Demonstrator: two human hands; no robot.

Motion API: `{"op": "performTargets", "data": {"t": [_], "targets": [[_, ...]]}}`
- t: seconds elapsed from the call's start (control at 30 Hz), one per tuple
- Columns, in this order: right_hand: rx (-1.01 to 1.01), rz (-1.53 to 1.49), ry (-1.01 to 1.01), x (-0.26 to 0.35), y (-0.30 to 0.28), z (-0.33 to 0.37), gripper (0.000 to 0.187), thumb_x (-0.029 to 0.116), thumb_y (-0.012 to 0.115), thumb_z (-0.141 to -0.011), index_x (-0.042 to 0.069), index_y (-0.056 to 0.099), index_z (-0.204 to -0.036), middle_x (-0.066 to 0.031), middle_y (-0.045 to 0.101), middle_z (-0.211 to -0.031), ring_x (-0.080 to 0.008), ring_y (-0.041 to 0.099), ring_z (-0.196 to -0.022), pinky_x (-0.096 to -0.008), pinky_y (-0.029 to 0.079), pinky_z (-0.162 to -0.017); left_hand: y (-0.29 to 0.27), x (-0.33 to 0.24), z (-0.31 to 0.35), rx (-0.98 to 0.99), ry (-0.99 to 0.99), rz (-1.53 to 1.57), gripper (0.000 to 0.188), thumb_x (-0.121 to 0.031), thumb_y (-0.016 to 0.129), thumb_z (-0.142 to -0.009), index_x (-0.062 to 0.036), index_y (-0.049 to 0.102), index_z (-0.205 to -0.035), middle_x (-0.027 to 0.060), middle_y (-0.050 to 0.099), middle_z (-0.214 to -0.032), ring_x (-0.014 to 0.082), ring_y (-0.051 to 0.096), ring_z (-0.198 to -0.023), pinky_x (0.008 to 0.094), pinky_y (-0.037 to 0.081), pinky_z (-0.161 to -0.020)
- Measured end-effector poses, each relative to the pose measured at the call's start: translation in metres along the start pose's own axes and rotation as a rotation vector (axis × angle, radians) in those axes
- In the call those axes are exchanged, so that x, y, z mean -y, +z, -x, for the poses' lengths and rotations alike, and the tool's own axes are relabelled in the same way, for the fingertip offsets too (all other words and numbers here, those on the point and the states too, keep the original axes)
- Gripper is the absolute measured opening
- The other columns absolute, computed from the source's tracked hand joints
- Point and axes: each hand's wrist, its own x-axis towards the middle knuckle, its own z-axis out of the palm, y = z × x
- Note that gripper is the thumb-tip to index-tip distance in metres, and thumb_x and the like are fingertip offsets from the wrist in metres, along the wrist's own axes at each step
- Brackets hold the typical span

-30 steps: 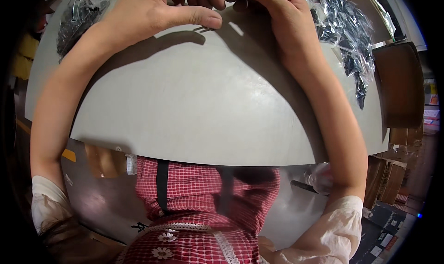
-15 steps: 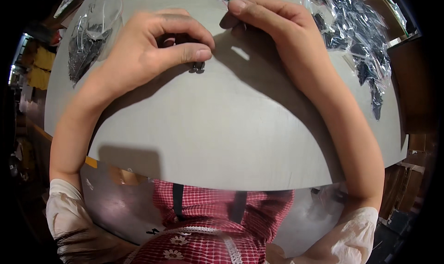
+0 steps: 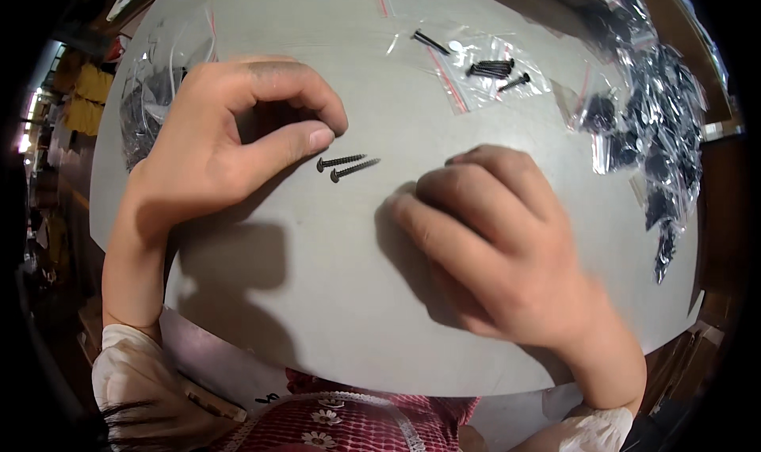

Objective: The person sorts small black screws on a table, picking them up from a plastic bag and arranging them into small groups. They handle the screws one at a time, occasionally placing them back into the bag or repositioning them on the table.

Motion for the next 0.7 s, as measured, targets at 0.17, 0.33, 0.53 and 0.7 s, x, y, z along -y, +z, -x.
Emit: {"op": "performTargets", "data": {"t": [0.17,0.33,0.53,0.7], "targets": [[0.025,0.035,0.027,0.0048,0.0043,-0.0063,0.033,0.003,0.077,-0.079,0.002,0.075,-0.112,-0.0162,0.071,-0.113,-0.0365,0.065,-0.103,-0.0456,0.056,-0.092,-0.0076,-0.0016,0.0011,0.034,-0.059,-0.032,0.012,-0.001,0.069,-0.087,-0.0006,0.076,-0.096,0.0074,0.072,-0.085,0.0147,0.066,-0.074,0.0283,0.05,-0.067],[0.059,0.047,0.047,0.0037,0.0062,-0.0092,0.037,0.001,0.082,-0.078,0.004,0.074,-0.115,-0.0179,0.072,-0.125,-0.0374,0.064,-0.11,-0.0446,0.055,-0.094,-0.0104,-0.0046,-0.0012,0.068,-0.082,-0.072,0.015,0.001,0.066,-0.087,-0.0013,0.077,-0.097,0.0076,0.072,-0.086,0.0153,0.066,-0.075,0.0278,0.05,-0.068],[0.092,0.062,0.022,0.0018,0.0055,-0.0103,0.037,0.002,0.079,-0.081,0.003,0.074,-0.117,-0.0172,0.071,-0.129,-0.0379,0.064,-0.112,-0.0464,0.054,-0.096,-0.0085,0.0023,-0.0001,0.03,0.02,-0.047,0.015,0.0,0.067,-0.087,-0.002,0.078,-0.097,0.007,0.072,-0.084,0.0149,0.065,-0.072,0.0276,0.05,-0.066],[0.071,0.098,-0.006,0.0,0.0096,-0.0064,0.037,0.005,0.076,-0.083,0.002,0.073,-0.121,-0.0171,0.071,-0.13,-0.0379,0.064,-0.112,-0.0502,0.053,-0.097,-0.0079,0.0016,-0.0017,0.042,-0.004,-0.036,0.015,0.0,0.068,-0.087,-0.0018,0.078,-0.097,0.0065,0.072,-0.083,0.0137,0.064,-0.071,0.027,0.049,-0.065]]}}
